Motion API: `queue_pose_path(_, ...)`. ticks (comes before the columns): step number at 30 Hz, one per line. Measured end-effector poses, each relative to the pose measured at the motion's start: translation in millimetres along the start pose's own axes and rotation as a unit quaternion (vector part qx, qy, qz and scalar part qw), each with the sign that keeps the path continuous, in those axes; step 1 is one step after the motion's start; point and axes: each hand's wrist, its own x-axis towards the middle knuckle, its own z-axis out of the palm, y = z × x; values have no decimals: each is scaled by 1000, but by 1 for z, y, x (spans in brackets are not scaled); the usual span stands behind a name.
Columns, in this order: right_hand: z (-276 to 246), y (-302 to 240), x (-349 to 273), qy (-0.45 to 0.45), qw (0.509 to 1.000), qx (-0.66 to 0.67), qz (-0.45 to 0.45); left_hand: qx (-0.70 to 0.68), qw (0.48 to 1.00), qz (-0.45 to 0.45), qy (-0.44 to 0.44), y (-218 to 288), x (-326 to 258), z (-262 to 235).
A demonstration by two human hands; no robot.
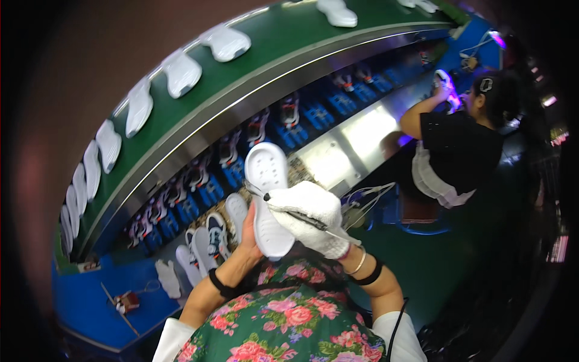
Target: Brushing shoe soles with a cleaning or adhesive agent in a factory setting.
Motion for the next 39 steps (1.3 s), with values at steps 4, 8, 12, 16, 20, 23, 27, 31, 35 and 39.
queue_pose_path(4, 1, 8, -5, 17, 994, -86, -60, -18, 999, 13, -25, 6, 4, 2)
queue_pose_path(8, 16, 9, -18, -21, 994, -90, -59, 33, 998, 53, -22, 16, 9, -2)
queue_pose_path(12, 3, 16, -9, 5, 999, 43, 22, 45, 998, 52, -7, 20, 23, 27)
queue_pose_path(16, 16, 25, -23, -25, 990, -102, -89, 97, 994, 45, -3, 20, 38, 43)
queue_pose_path(20, 3, 14, -21, -45, 998, 37, -13, -24, 995, 16, -92, 29, 37, 42)
queue_pose_path(23, -1, 14, -15, 2, 1000, -5, -23, -19, 999, 39, 22, 28, 38, 53)
queue_pose_path(27, 22, 8, -38, -40, 991, -64, -108, -6, 997, -10, -77, 40, 42, 47)
queue_pose_path(31, 9, 0, -30, -66, 996, 57, -22, 2, 993, -1, -118, 46, 35, 44)
queue_pose_path(35, 10, 2, -22, -58, 995, -38, -69, 22, 989, -9, -148, 52, 47, 54)
queue_pose_path(39, 3, -8, -17, -115, 989, 95, 1, 6, 982, -61, -177, 62, 57, 52)
